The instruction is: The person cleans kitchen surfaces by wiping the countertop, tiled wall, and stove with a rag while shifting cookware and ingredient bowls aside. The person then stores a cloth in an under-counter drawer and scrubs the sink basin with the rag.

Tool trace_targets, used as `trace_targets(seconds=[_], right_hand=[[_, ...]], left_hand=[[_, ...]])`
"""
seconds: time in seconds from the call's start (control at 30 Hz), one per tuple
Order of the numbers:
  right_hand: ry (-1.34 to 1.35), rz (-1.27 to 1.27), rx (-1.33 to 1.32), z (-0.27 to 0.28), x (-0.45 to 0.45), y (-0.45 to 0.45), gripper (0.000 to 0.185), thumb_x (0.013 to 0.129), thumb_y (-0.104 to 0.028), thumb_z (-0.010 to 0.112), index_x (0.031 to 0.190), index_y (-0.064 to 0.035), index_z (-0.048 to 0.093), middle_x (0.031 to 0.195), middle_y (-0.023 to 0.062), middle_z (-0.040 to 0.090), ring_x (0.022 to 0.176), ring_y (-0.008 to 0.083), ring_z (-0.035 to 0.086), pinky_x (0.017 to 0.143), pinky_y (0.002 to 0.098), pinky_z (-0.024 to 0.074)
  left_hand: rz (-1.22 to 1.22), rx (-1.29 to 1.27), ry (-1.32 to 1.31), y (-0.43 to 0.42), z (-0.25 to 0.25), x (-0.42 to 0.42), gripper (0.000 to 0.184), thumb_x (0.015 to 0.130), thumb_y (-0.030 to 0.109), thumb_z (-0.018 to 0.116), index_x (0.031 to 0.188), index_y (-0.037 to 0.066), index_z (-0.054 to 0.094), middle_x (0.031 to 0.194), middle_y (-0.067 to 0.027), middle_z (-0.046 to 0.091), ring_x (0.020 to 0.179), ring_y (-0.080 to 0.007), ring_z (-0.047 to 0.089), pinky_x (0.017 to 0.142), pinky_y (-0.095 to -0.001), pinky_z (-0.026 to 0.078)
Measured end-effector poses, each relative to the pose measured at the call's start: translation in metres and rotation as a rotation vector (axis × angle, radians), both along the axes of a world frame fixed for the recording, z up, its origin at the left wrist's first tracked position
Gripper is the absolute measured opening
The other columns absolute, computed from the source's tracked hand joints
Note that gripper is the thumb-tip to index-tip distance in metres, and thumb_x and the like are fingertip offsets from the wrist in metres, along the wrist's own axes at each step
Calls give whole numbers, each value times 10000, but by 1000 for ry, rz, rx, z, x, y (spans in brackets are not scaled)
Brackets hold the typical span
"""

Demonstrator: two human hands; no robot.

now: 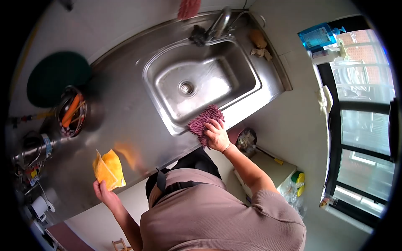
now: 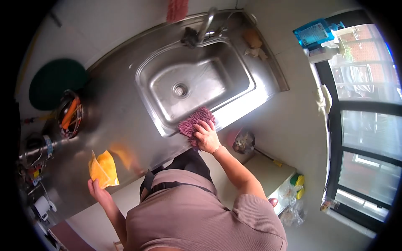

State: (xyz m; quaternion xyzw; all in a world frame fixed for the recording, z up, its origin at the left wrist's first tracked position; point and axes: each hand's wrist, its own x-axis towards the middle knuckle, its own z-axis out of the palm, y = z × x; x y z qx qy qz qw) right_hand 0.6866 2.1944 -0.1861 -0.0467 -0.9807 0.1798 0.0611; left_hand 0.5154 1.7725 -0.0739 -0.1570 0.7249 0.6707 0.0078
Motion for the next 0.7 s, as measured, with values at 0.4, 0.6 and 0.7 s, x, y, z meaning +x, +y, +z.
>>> trace_targets(seconds=[0.4, 0.6, 0.7], right_hand=[[44, -472, 170, -28, 40, 306, 198, 635, -70, 567, 832, -73, 568, 1152, 101, 524, 1127, 328, 423, 919, 501, 338], [130, -686, -291, -17, -32, 335, 256, 677, -36, 589, 931, -19, 574, 945, 166, 594, 886, 318, 580, 779, 372, 461], [323, -740, -526, -17, -94, 365, 220, 716, -39, 589, 933, 0, 583, 838, 109, 628, 788, 172, 589, 736, 281, 464]], left_hand=[[22, -23, -34, 160, -1, 30, 82, 802, 45, 498, 869, 6, 524, 900, -37, 542, 849, -123, 486, 821, -269, 391], [53, -46, -54, 193, 7, 35, 72, 810, 50, 492, 859, 4, 518, 903, -35, 540, 846, -115, 480, 816, -265, 386], [100, -57, -48, 206, 16, 33, 57, 811, 48, 490, 846, 6, 509, 884, -27, 534, 835, -107, 474, 806, -252, 380]])
